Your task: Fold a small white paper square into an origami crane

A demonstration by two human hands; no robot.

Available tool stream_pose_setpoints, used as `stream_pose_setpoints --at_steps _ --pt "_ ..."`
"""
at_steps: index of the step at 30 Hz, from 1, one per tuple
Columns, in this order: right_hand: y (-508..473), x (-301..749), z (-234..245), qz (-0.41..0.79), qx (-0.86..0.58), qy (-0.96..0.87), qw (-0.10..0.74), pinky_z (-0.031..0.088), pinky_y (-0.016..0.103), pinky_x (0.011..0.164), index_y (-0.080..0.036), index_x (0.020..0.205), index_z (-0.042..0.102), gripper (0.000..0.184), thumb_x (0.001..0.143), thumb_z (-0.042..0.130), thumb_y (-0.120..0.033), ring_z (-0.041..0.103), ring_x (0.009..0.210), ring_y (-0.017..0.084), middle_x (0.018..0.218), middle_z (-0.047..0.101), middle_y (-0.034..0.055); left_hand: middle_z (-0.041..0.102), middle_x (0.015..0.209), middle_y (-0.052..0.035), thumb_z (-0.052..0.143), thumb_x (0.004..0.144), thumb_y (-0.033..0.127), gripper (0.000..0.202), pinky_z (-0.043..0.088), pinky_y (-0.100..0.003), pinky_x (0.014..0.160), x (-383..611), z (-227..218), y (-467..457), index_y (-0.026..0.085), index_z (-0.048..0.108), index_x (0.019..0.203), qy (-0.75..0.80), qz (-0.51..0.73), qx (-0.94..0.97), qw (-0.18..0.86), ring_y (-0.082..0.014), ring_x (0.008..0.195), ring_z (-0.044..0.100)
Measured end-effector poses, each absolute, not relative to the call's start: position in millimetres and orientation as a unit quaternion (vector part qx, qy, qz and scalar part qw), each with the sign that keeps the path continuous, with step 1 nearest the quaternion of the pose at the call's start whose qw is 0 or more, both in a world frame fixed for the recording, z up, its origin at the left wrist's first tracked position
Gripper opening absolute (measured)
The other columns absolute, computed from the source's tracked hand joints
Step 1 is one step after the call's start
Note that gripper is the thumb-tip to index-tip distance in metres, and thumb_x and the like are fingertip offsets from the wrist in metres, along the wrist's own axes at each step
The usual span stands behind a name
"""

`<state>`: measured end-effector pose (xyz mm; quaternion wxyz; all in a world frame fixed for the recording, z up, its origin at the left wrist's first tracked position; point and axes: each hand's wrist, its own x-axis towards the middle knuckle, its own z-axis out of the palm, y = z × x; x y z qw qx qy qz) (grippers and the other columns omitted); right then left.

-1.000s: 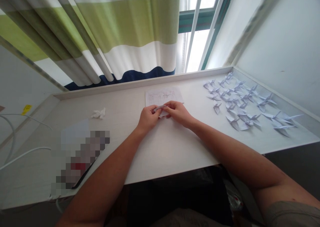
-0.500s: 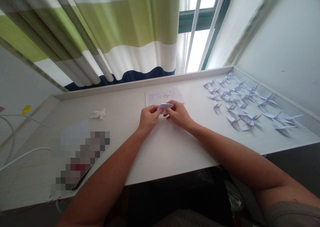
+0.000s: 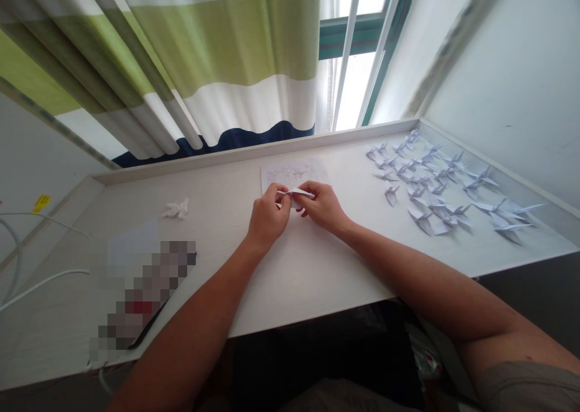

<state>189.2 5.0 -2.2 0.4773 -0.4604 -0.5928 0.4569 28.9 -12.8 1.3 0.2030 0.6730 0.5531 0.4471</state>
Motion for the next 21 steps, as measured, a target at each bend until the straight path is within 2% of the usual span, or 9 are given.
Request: stream_pose_setpoints --at_steps 3,7,10,17,21 --pt "4 189 -1 0.457 -0.462 -0.583 0.488 0.057 0.024 0.049 -0.019 0.075 0.063 0.018 0.083 0.076 -0.029 0.071 0.059 0.016 0.073 0.069 0.0014 0.079 0.090 -0.0046 0.065 0.096 0.025 0.005 0.050 -0.030 0.069 28 5 -14 0.022 0.069 0.096 0.550 0.426 0.707 0.127 -0.0172 0.066 0.066" --pt "6 189 0 0.479 -0.458 -0.554 0.504 0.058 0.025 0.049 -0.019 0.077 0.066 0.016 0.084 0.074 -0.031 0.070 0.057 0.015 0.070 0.069 0.0018 0.078 0.095 -0.0069 0.061 0.097 0.021 0.012 0.055 -0.031 0.076 25 5 -13 0.021 0.073 0.098 0.493 0.445 0.743 0.087 -0.0206 0.085 0.070" --pt "8 190 0 0.496 -0.462 -0.527 0.512 0.059 0.026 0.050 -0.018 0.076 0.066 0.015 0.083 0.073 -0.029 0.070 0.056 0.015 0.068 0.069 0.0012 0.077 0.097 -0.0075 0.060 0.099 0.020 0.015 0.057 -0.033 0.080 23 5 -12 0.021 0.076 0.098 0.459 0.459 0.757 0.070 -0.0217 0.091 0.070" --pt "8 190 -1 0.499 -0.456 -0.525 0.517 0.059 0.026 0.052 -0.019 0.077 0.067 0.011 0.081 0.073 -0.027 0.069 0.055 0.015 0.066 0.069 0.0007 0.075 0.093 -0.0064 0.062 0.095 0.017 0.015 0.056 -0.031 0.074 22 6 -12 0.020 0.076 0.100 0.477 0.439 0.761 0.037 -0.0198 0.082 0.068" --pt "9 191 -1 0.488 -0.463 -0.528 0.518 0.058 0.026 0.052 -0.019 0.076 0.067 0.010 0.079 0.073 -0.026 0.069 0.055 0.016 0.065 0.068 0.0006 0.075 0.091 -0.0066 0.062 0.090 0.013 0.020 0.057 -0.033 0.077 15 6 -9 0.019 0.076 0.103 0.501 0.407 0.764 0.003 -0.0203 0.079 0.069"
